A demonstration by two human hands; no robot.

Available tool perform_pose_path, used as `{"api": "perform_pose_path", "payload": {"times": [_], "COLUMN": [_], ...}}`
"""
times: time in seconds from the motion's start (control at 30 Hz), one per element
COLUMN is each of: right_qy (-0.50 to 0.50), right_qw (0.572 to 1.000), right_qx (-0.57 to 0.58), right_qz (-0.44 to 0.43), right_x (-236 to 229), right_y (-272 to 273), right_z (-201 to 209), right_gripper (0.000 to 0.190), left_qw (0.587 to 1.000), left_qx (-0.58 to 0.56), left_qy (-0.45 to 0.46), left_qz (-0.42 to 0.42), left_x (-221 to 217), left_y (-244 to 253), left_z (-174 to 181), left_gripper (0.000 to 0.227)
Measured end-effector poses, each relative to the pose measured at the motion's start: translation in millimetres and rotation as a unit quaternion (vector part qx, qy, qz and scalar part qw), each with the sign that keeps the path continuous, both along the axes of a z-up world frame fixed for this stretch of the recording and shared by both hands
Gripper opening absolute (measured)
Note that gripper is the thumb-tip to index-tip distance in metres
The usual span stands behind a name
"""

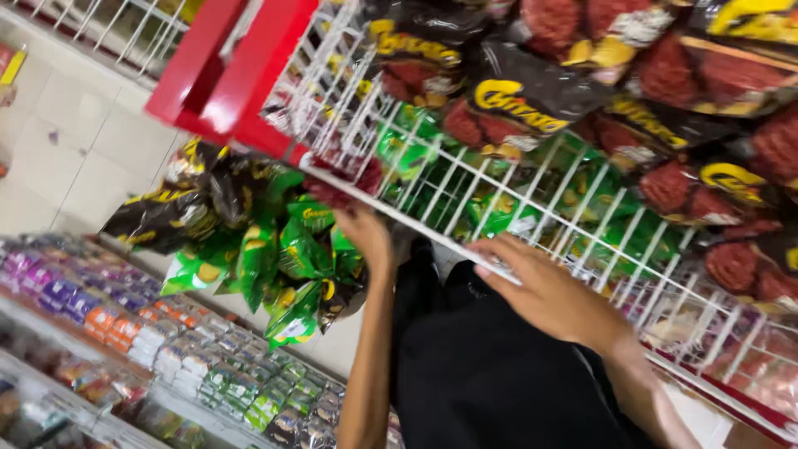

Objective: The person straightens bags of snacks and uses a cloth to wipe down a metal shelving rack in a supermarket aisle.

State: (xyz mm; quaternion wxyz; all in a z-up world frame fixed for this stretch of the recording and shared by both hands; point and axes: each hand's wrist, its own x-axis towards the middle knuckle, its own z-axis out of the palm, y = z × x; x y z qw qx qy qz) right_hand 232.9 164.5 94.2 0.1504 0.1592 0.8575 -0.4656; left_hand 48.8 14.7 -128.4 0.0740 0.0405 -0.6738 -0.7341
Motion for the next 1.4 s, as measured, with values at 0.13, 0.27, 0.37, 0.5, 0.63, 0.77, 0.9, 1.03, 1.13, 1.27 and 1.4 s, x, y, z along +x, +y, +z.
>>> {"api": "perform_pose_path", "payload": {"times": [0.13,0.27,0.37,0.5,0.63,0.77,0.9,1.03,1.13,1.27,1.4], "right_qy": [0.157,0.164,0.128,0.098,-0.083,-0.042,0.139,0.257,0.285,0.371,0.396], "right_qw": [0.984,0.981,0.980,0.951,0.962,0.943,0.851,0.751,0.722,0.668,0.674], "right_qx": [0.081,-0.043,-0.024,0.251,0.214,0.220,0.402,0.502,0.535,0.551,0.540], "right_qz": [-0.017,-0.093,-0.150,-0.152,-0.149,-0.245,-0.306,-0.342,-0.332,-0.335,-0.314], "right_x": [16,49,93,156,210,221,222,216,219,220,223], "right_y": [-4,12,21,36,47,43,21,15,17,24,20], "right_z": [27,55,58,35,10,-6,-26,-43,-60,-86,-91], "right_gripper": [0.046,0.049,0.047,0.054,0.052,0.064,0.042,0.025,0.021,0.012,0.013], "left_qw": [0.991,0.959,0.960,0.799,0.575,0.431,0.297,0.326,0.259,0.353,0.308], "left_qx": [0.051,0.133,0.104,-0.236,-0.399,-0.361,-0.394,-0.253,-0.278,-0.096,0.021], "left_qy": [-0.085,-0.093,0.192,0.372,0.413,0.440,0.462,0.385,0.195,0.285,0.363], "left_qz": [0.093,0.233,-0.174,-0.409,-0.583,-0.701,-0.737,-0.825,-0.904,-0.886,-0.879], "left_x": [41,112,149,138,141,136,146,191,210,267,278], "left_y": [-18,9,35,95,164,201,212,191,233,258,263], "left_z": [65,157,214,251,205,151,131,144,160,144,118], "left_gripper": [0.048,0.062,0.038,0.043,0.050,0.060,0.040,0.021,0.018,0.024,0.043]}}
